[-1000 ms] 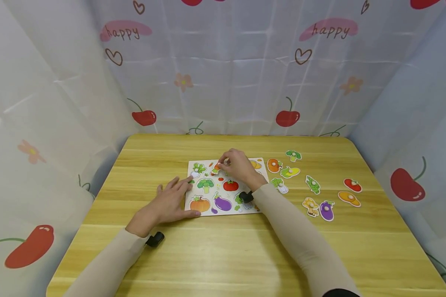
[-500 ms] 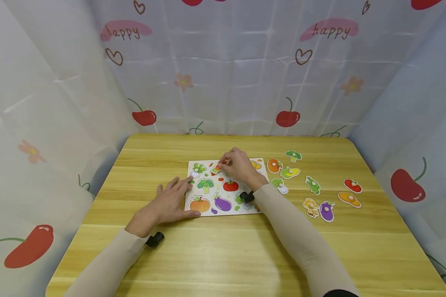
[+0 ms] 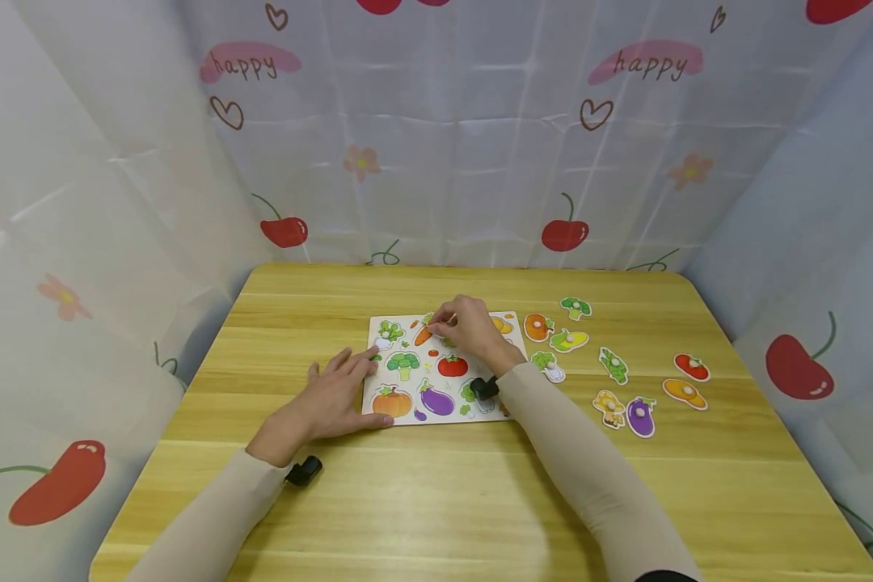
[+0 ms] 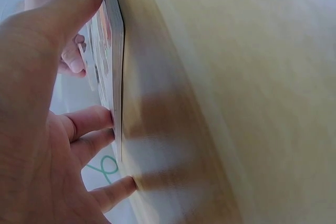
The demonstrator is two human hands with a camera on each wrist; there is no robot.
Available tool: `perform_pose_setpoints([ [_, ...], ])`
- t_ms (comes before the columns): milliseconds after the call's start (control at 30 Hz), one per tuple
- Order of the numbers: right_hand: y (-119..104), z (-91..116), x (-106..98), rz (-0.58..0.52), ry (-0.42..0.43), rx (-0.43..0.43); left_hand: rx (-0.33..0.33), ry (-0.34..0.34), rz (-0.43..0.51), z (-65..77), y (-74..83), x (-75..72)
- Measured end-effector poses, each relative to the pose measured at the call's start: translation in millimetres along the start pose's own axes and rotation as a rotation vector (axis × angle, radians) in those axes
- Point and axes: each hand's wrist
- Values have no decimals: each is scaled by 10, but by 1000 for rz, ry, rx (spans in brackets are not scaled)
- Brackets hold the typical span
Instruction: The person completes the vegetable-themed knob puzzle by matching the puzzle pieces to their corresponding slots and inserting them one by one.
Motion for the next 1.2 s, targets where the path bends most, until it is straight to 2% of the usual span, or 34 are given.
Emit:
perform_pose_setpoints([
  [233, -52, -9, 47, -40, -22, 41, -5, -6, -1, -14, -9, 18],
  [567, -157, -39, 181, -7, 49, 47, 10, 14, 15, -1, -14, 36],
  [933, -212, -34, 237, 62, 74, 44, 5, 9, -3, -2, -5, 19],
  [1200, -250, 14, 215, 68, 17, 63, 2, 9, -1, 1, -11, 16],
])
Point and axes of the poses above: each hand's wrist, its own z-axis away from the middle knuckle, its own x-axis out of the palm, y = z × x, and after that the axes turned 9 degrees about x, right-handed
